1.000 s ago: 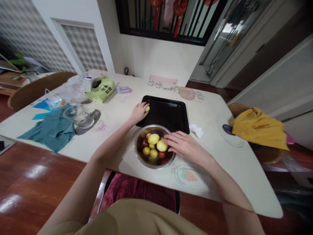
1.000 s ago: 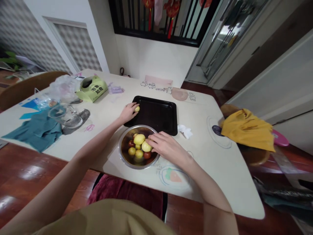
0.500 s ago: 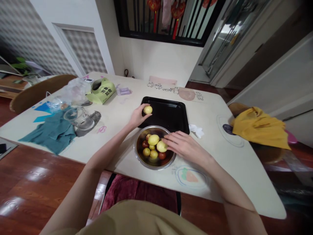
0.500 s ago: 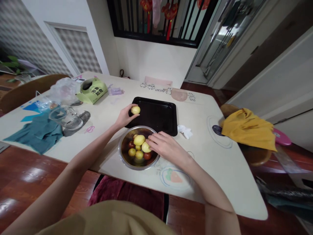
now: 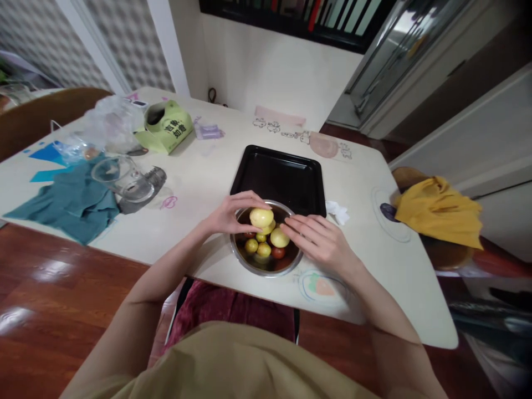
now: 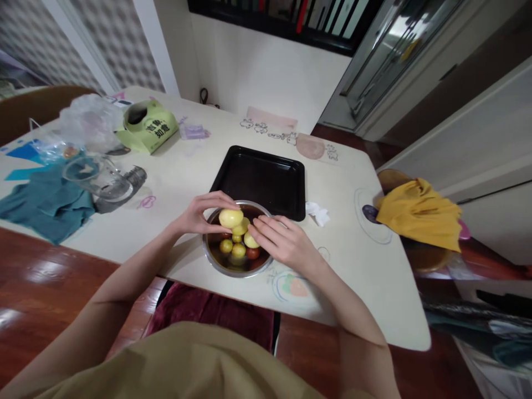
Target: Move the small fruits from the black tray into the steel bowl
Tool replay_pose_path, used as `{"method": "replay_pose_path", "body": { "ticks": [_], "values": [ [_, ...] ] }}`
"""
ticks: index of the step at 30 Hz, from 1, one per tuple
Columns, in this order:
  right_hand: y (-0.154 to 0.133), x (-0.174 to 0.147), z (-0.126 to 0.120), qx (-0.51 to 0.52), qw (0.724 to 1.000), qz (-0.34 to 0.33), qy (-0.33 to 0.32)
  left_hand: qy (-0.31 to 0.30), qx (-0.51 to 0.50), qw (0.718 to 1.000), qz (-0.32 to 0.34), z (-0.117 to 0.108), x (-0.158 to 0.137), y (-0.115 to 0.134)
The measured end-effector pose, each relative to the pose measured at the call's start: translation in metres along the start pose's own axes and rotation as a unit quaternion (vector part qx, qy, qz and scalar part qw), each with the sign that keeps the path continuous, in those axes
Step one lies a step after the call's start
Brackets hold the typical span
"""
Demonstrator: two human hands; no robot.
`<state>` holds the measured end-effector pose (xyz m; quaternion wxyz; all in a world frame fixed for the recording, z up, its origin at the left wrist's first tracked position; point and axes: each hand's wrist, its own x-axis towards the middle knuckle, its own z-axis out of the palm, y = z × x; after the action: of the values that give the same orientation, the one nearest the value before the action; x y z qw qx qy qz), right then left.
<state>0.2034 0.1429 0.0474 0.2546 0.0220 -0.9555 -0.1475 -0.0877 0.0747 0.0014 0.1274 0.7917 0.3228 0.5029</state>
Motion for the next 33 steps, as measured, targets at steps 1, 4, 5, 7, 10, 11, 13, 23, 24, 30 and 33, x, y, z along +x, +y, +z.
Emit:
{"method": "replay_pose_path", "body": {
  "ticks": [1, 4, 5, 7, 10, 11, 13, 23, 24, 30, 33],
  "values": [
    [0.001, 0.000, 0.001, -0.002, 1.000, -0.001, 0.003, -0.017, -0.017, 1.000, 0.004, 0.000, 0.000, 0.002],
    [0.003, 0.000, 0.003, -0.007, 1.000, -0.002, 0.001, -0.067, -0.053, 0.996, 0.019, 0.002, -0.002, 0.010],
    [0.003, 0.000, 0.004, -0.005, 1.000, -0.001, -0.001, -0.081, -0.057, 0.995, 0.025, 0.004, -0.003, 0.011],
    [0.004, -0.001, 0.004, -0.001, 1.000, 0.006, -0.005, -0.102, -0.052, 0.993, 0.038, 0.006, -0.005, 0.014],
    [0.005, -0.002, 0.005, 0.002, 1.000, 0.016, -0.015, -0.122, -0.031, 0.991, 0.051, 0.008, -0.006, 0.014],
    [0.005, -0.002, 0.005, 0.001, 1.000, 0.015, -0.015, -0.128, -0.021, 0.990, 0.051, 0.009, -0.006, 0.014],
    [0.005, -0.003, 0.006, 0.001, 1.000, 0.010, -0.014, -0.145, 0.000, 0.988, 0.047, 0.009, -0.007, 0.013],
    [0.005, -0.005, 0.006, 0.005, 0.999, 0.015, -0.035, -0.198, 0.053, 0.977, 0.053, 0.014, -0.014, 0.008],
    [0.005, -0.005, 0.005, 0.004, 0.999, 0.014, -0.034, -0.194, 0.049, 0.978, 0.054, 0.014, -0.014, 0.008],
    [0.006, -0.005, 0.005, 0.003, 1.000, 0.007, -0.029, -0.177, 0.024, 0.982, 0.061, 0.013, -0.013, 0.004],
    [0.006, -0.005, 0.005, 0.001, 1.000, 0.004, -0.028, -0.180, 0.015, 0.982, 0.046, 0.013, -0.014, 0.003]
  ]
}}
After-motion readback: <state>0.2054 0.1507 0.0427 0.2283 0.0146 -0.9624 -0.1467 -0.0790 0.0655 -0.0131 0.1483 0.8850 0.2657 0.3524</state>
